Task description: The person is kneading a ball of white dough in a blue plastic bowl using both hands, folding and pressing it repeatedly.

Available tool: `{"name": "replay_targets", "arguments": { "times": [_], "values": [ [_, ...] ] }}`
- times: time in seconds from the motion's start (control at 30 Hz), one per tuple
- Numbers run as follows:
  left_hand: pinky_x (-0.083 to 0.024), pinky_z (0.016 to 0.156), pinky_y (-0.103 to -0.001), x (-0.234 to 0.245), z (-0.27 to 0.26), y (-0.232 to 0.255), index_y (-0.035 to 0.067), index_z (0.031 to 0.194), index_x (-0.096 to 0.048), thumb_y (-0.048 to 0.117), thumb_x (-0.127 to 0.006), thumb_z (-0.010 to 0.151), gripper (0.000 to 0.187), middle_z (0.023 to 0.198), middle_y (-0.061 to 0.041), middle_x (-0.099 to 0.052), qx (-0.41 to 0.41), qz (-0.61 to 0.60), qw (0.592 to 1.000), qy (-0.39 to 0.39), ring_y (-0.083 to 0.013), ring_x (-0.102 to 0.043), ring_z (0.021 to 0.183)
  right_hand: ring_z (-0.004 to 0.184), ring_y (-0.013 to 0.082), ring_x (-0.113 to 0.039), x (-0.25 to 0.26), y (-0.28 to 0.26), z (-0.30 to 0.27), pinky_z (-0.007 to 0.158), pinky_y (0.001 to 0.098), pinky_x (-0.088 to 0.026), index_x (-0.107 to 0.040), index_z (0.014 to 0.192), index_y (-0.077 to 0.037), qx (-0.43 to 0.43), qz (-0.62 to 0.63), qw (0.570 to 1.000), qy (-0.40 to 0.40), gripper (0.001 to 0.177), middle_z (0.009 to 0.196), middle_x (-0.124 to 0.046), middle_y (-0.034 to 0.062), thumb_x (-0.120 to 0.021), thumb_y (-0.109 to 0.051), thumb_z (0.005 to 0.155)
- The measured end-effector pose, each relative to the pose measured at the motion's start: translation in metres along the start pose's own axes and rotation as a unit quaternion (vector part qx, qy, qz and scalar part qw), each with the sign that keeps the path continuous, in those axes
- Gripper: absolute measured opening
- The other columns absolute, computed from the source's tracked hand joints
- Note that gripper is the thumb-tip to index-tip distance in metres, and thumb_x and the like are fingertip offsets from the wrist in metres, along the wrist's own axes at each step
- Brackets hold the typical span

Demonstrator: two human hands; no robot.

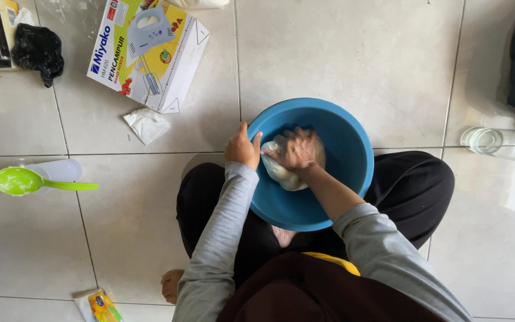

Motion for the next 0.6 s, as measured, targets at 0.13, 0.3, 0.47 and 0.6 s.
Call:
{"name": "replay_targets", "arguments": {
  "times": [0.13, 0.3, 0.47, 0.6],
  "values": [
    [-0.062, 0.086, -0.051, -0.013, -0.006, -0.017, 0.010, 0.138, -0.059, 0.043, -0.068, 0.098, 0.054, 0.120, -0.015, -0.074, 0.041, -0.002, 0.999, 0.006, -0.0352, -0.074, 0.105, 0.097, 0.0151, -0.065, -0.004, -0.001, 0.025, 0.093, 0.0543, -0.037, -0.074, 0.092, -0.035, 0.024, -0.056, 0.998, 0.018, 0.027, 0.092, -0.073, -0.0099, -0.051, -0.046, 0.084],
    [-0.062, 0.086, -0.051, -0.021, -0.021, -0.029, 0.012, 0.141, -0.056, 0.044, -0.065, 0.099, 0.054, 0.125, -0.013, -0.072, 0.083, -0.025, 0.996, 0.014, -0.0342, -0.073, 0.107, 0.076, 0.0198, -0.070, -0.013, -0.009, 0.039, 0.091, 0.0524, -0.036, -0.068, 0.077, -0.029, 0.051, -0.096, 0.994, -0.001, 0.022, 0.082, -0.071, -0.0015, -0.054, -0.045, 0.078],
    [-0.061, 0.091, -0.050, -0.044, -0.036, -0.047, 0.013, 0.147, -0.051, 0.048, -0.060, 0.101, 0.058, 0.132, -0.012, -0.068, 0.138, -0.058, 0.988, 0.025, -0.0336, -0.070, 0.114, 0.061, 0.0261, -0.066, -0.047, 0.005, 0.015, 0.075, 0.0599, -0.048, -0.066, 0.082, -0.017, 0.230, 0.006, 0.900, 0.370, 0.043, 0.065, -0.052, 0.0066, -0.072, -0.059, 0.092],
    [-0.058, 0.099, -0.048, -0.058, -0.058, -0.066, 0.014, 0.151, -0.047, 0.052, -0.060, 0.100, 0.065, 0.137, -0.012, -0.066, 0.185, -0.112, 0.976, 0.030, -0.0318, -0.067, 0.122, 0.118, 0.0245, -0.064, -0.050, -0.004, 0.004, 0.102, 0.0616, -0.032, -0.070, 0.111, -0.028, 0.092, -0.033, 0.990, -0.104, 0.068, 0.104, -0.074, 0.0048, -0.026, -0.079, 0.100]
  ]
}}
Point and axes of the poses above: each hand's wrist, its own z-axis towards the middle knuckle, its own x-axis out of the back of the hand, y = z × x, the point moved 4 cm from there along z, towards the middle knuckle
